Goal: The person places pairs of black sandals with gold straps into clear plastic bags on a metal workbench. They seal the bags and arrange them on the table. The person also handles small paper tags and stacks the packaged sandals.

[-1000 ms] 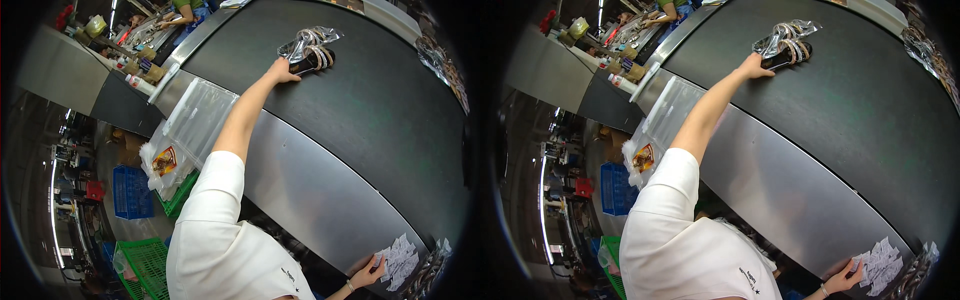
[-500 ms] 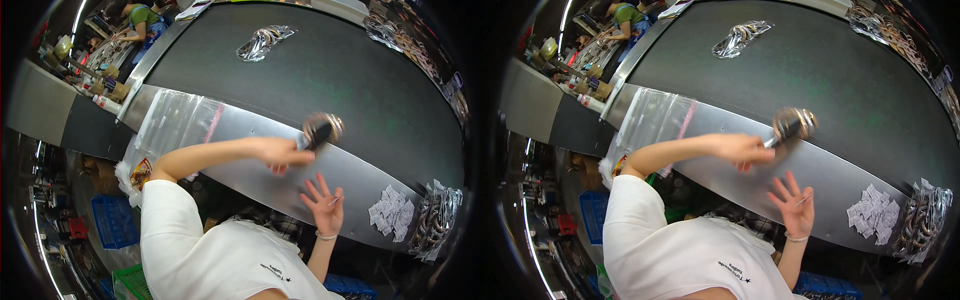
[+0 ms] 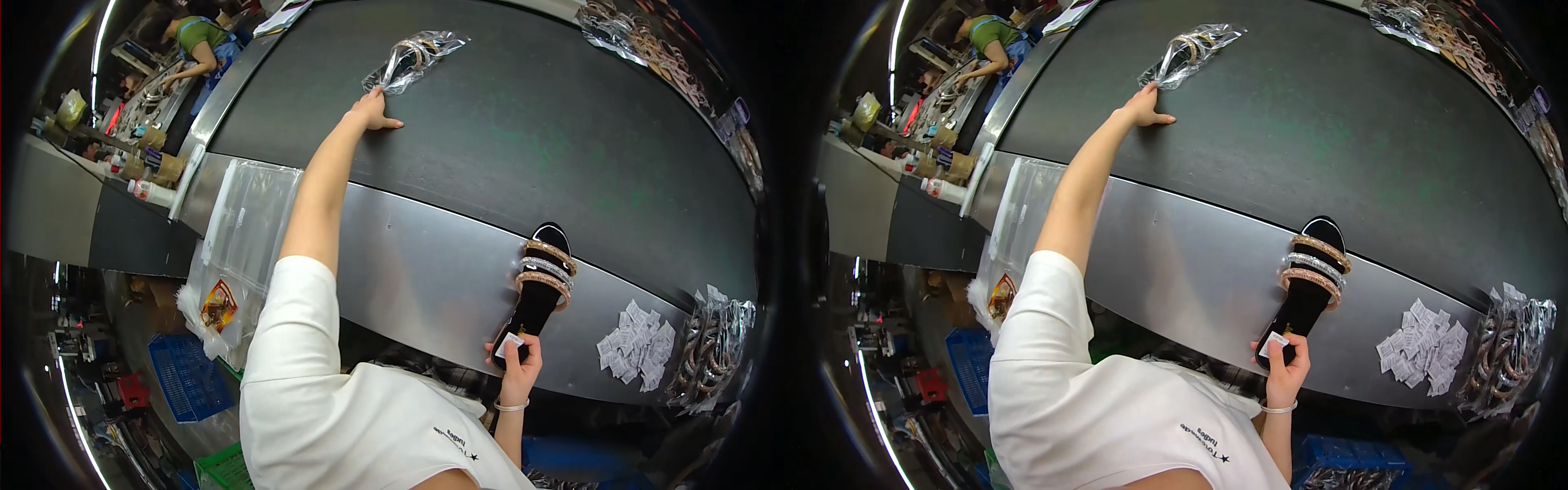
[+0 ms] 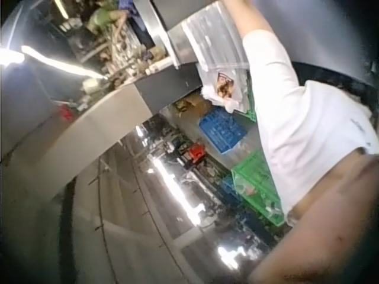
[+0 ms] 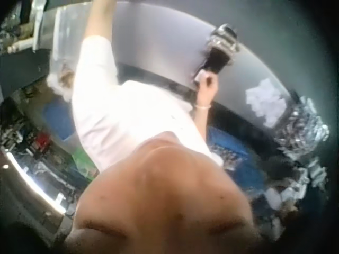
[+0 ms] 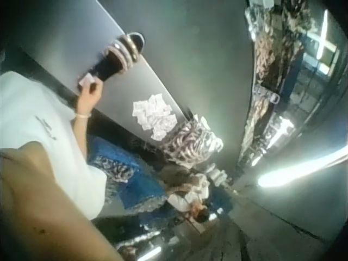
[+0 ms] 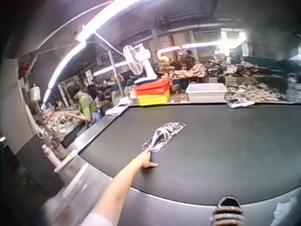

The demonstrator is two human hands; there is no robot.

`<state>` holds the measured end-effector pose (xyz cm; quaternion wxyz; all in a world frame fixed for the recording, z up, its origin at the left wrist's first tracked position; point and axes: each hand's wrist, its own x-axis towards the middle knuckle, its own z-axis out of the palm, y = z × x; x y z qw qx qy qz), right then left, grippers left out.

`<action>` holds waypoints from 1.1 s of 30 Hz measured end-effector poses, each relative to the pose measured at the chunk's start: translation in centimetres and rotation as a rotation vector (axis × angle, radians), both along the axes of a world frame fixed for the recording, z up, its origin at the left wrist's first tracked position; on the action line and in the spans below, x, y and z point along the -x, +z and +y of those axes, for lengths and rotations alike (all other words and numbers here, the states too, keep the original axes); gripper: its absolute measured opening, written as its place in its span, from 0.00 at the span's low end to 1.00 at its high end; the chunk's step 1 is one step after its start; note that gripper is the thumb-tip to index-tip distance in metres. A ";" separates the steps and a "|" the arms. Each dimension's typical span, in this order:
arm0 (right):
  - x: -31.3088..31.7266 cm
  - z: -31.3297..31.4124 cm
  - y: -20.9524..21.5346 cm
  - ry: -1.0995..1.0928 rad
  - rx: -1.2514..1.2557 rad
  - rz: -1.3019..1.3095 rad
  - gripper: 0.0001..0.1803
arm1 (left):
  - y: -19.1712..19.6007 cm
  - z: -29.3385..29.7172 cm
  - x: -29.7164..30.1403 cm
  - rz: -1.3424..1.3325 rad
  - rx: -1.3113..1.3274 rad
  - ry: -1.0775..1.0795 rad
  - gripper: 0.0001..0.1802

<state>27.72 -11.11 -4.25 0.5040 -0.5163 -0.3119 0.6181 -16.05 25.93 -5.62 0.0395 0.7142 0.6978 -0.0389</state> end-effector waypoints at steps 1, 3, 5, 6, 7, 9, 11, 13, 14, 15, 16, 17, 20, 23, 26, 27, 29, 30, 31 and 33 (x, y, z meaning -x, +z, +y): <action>0.0 -0.1 0.0 -0.007 -0.003 0.012 0.08 | -0.4 0.9 0.2 -0.080 -0.025 -0.038 0.44; -0.1 0.1 -0.1 0.010 -0.028 0.021 0.08 | -0.9 -0.9 -0.5 -0.265 -0.231 -0.092 0.31; 0.0 0.2 0.0 0.019 -0.054 0.011 0.07 | -0.2 -3.1 -1.3 -0.514 -0.319 -0.089 0.23; -0.1 0.2 -0.3 0.009 -0.055 0.017 0.07 | 1.3 -4.4 -3.3 -0.587 -0.390 -0.028 0.20; -0.1 0.2 -0.5 -0.001 -0.061 0.027 0.07 | 3.3 -5.9 -4.6 -0.652 -0.420 -0.036 0.19; -0.1 0.2 -0.3 -0.009 -0.071 0.055 0.07 | 7.4 -9.5 -6.2 -0.772 -0.476 -0.041 0.17; 0.2 0.4 0.8 -0.049 -0.098 0.073 0.12 | 10.6 -13.5 -7.8 -1.026 -0.443 -0.027 0.17; 0.5 0.2 1.8 -0.080 -0.117 0.087 0.19 | 13.5 -18.4 -9.6 -1.206 -0.418 -0.062 0.15; 0.4 0.1 1.5 -0.084 -0.132 0.078 0.27 | 14.7 -20.8 -10.6 -1.259 -0.408 -0.110 0.13; 0.4 0.0 1.6 -0.105 -0.105 0.085 0.27 | 15.5 -23.0 -11.1 -1.328 -0.331 -0.109 0.12; 0.4 -0.3 1.7 -0.121 -0.072 0.094 0.28 | 16.2 -25.4 -12.0 -1.330 -0.336 -0.157 0.11; 0.4 -0.6 1.7 -0.134 -0.036 0.104 0.28 | 16.2 -27.4 -12.6 -1.225 -0.341 -0.228 0.12; -0.4 -1.3 1.5 -0.061 0.044 0.201 0.23 | 15.5 -31.5 -14.6 -1.113 -0.138 -0.155 0.18; -1.0 -2.0 1.4 0.020 0.135 0.258 0.15 | 11.4 -31.4 -13.6 -0.931 -0.267 -0.147 0.33; -0.9 -1.3 1.2 0.085 0.271 0.325 0.11 | 4.9 -29.9 -12.4 -0.797 -0.146 -0.092 0.46; -0.5 -0.9 1.0 0.116 0.251 0.304 0.13 | 3.0 -29.6 -12.7 -0.759 -0.060 -0.051 0.44; 0.2 -0.3 1.4 0.114 0.174 0.211 0.13 | -0.1 -28.3 -13.0 -0.784 -0.212 -0.037 0.39; 0.5 0.1 1.7 0.091 0.172 0.226 0.13 | -0.6 -28.3 -13.4 -0.813 -0.285 -0.016 0.34; 0.9 0.2 2.0 0.142 0.146 0.280 0.12 | -0.4 -28.6 -13.5 -0.828 -0.261 0.049 0.32; 3.3 0.1 3.4 0.090 0.065 0.241 0.12 | -0.2 -29.7 -14.6 -1.039 -0.459 0.212 0.29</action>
